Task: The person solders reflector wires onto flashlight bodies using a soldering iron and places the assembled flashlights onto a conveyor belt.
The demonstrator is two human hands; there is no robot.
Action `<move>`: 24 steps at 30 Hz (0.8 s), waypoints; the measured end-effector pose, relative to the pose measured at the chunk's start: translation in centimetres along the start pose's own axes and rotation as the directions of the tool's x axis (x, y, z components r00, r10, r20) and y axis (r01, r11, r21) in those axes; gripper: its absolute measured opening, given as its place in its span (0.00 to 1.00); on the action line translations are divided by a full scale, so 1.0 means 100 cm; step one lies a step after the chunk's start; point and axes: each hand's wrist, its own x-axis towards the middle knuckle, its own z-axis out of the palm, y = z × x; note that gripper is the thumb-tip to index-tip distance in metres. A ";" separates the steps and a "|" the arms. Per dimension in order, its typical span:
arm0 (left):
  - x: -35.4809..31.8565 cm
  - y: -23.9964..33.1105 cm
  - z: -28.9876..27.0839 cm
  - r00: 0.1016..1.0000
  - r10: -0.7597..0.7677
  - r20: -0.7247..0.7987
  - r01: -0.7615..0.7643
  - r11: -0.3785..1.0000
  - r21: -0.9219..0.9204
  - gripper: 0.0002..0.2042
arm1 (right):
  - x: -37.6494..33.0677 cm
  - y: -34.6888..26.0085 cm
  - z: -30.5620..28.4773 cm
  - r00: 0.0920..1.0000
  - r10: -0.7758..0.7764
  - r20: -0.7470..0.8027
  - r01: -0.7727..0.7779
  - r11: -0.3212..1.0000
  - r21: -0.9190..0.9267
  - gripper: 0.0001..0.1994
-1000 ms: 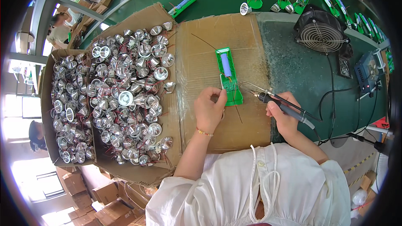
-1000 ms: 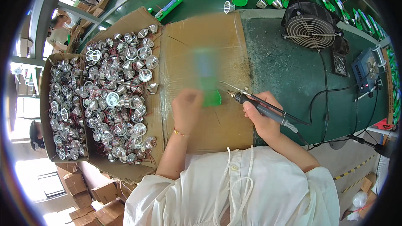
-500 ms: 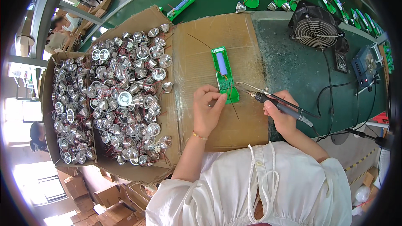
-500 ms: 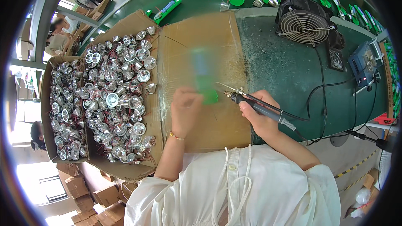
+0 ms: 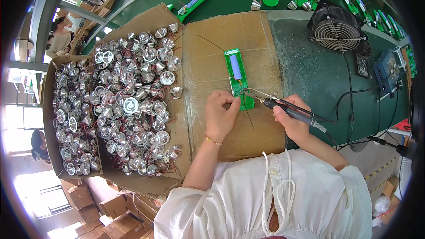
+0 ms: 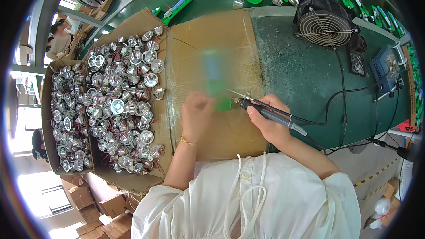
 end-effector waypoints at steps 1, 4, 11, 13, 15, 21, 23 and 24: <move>0.000 0.000 0.000 1.000 -0.001 0.000 0.001 1.000 0.000 0.05 | 0.000 -0.001 0.001 1.000 0.020 -0.005 -0.020 0.999 0.040 0.08; 0.001 -0.001 0.001 1.000 -0.016 -0.011 0.015 1.000 -0.010 0.05 | -0.002 -0.009 0.001 0.998 0.053 -0.041 -0.048 0.993 0.107 0.08; 0.000 0.000 0.001 1.000 -0.014 -0.005 0.014 1.000 -0.022 0.05 | -0.005 -0.007 -0.013 0.994 0.030 -0.100 -0.017 0.991 0.135 0.08; 0.000 -0.001 0.001 1.000 -0.002 -0.009 0.002 1.000 -0.016 0.05 | -0.007 -0.004 -0.017 0.995 0.026 -0.101 -0.011 0.989 0.146 0.08; 0.000 -0.003 0.001 1.000 -0.006 -0.009 0.006 1.000 -0.002 0.05 | -0.009 -0.002 -0.021 0.996 0.005 -0.093 0.003 0.997 0.083 0.07; -0.002 0.009 -0.004 0.996 -0.069 -0.050 0.060 0.985 -0.160 0.05 | -0.011 0.006 -0.043 0.983 -0.045 -0.180 0.048 0.999 0.011 0.07; -0.002 0.006 -0.014 0.959 -0.283 -0.018 0.246 0.861 -0.446 0.05 | -0.011 0.006 -0.050 0.976 -0.081 -0.204 0.075 0.996 -0.038 0.07; 0.002 -0.010 -0.012 0.983 -0.161 -0.085 0.122 0.929 -0.349 0.06 | -0.010 0.007 -0.053 0.972 -0.089 -0.217 0.083 0.996 -0.037 0.07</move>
